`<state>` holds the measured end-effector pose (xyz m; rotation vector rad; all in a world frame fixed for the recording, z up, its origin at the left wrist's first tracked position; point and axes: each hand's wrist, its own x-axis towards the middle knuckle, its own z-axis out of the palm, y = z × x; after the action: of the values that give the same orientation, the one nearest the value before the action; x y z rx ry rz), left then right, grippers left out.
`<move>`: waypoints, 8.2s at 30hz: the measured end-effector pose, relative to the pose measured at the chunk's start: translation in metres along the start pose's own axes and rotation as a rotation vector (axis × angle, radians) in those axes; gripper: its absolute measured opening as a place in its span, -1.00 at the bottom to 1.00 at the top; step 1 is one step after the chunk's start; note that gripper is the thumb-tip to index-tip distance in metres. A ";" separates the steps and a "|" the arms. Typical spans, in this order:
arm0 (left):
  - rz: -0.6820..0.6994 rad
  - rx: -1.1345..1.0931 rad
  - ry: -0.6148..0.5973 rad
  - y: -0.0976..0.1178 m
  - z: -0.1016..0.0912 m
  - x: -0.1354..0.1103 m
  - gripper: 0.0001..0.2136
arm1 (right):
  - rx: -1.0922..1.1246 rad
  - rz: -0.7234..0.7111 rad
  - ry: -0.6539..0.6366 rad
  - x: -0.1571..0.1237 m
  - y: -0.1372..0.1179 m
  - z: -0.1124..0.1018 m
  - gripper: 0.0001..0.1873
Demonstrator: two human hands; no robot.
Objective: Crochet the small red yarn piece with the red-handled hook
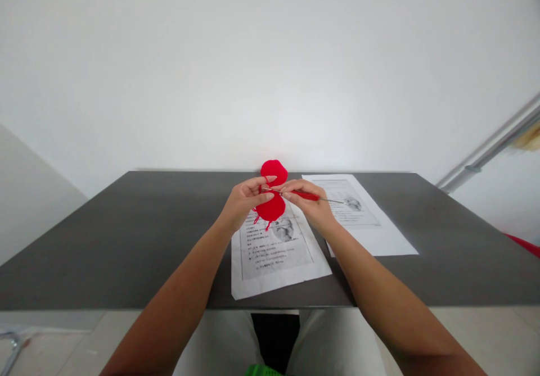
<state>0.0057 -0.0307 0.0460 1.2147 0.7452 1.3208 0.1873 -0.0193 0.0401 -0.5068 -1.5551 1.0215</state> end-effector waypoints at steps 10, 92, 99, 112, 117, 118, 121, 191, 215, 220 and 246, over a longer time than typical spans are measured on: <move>0.030 0.046 -0.012 -0.001 -0.003 0.001 -0.64 | -0.092 -0.069 -0.026 -0.003 0.002 0.008 -0.90; -0.196 -0.252 -0.204 0.016 -0.022 0.000 -0.65 | -0.055 -0.031 0.017 -0.012 0.001 0.013 -0.88; -0.229 -0.314 -0.234 0.014 -0.021 0.003 -0.67 | -0.266 -0.306 -0.201 -0.007 -0.016 0.007 -0.85; -0.287 -0.235 -0.261 0.013 -0.029 0.003 -0.68 | -0.222 -0.183 -0.251 -0.006 -0.015 0.001 -0.90; -0.299 -0.210 -0.283 0.011 -0.031 0.002 -0.69 | -0.133 -0.092 -0.229 -0.006 -0.018 0.001 -0.91; -0.302 -0.198 -0.283 0.011 -0.031 0.002 -0.70 | -0.099 -0.058 -0.203 -0.006 -0.016 0.002 -0.90; -0.305 -0.171 -0.268 0.011 -0.030 0.002 -0.69 | -0.045 0.014 -0.118 -0.008 -0.011 0.005 -0.87; -0.116 0.168 0.015 0.011 -0.012 0.001 -0.78 | 0.216 0.159 -0.130 0.001 0.008 -0.006 -0.85; -0.079 0.461 -0.004 0.002 -0.012 0.003 -0.84 | -0.291 0.102 -0.315 0.001 -0.006 -0.019 -0.83; 0.029 0.614 -0.001 0.001 -0.011 0.002 -0.87 | -0.476 0.057 -0.373 0.001 -0.008 -0.016 -0.87; -0.132 0.141 -0.039 0.013 -0.009 -0.002 -0.72 | 0.196 0.184 -0.180 0.004 0.002 -0.011 -0.69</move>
<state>-0.0076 -0.0330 0.0554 1.2770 0.8870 1.1484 0.1957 -0.0115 0.0407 -0.4362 -1.5647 1.3781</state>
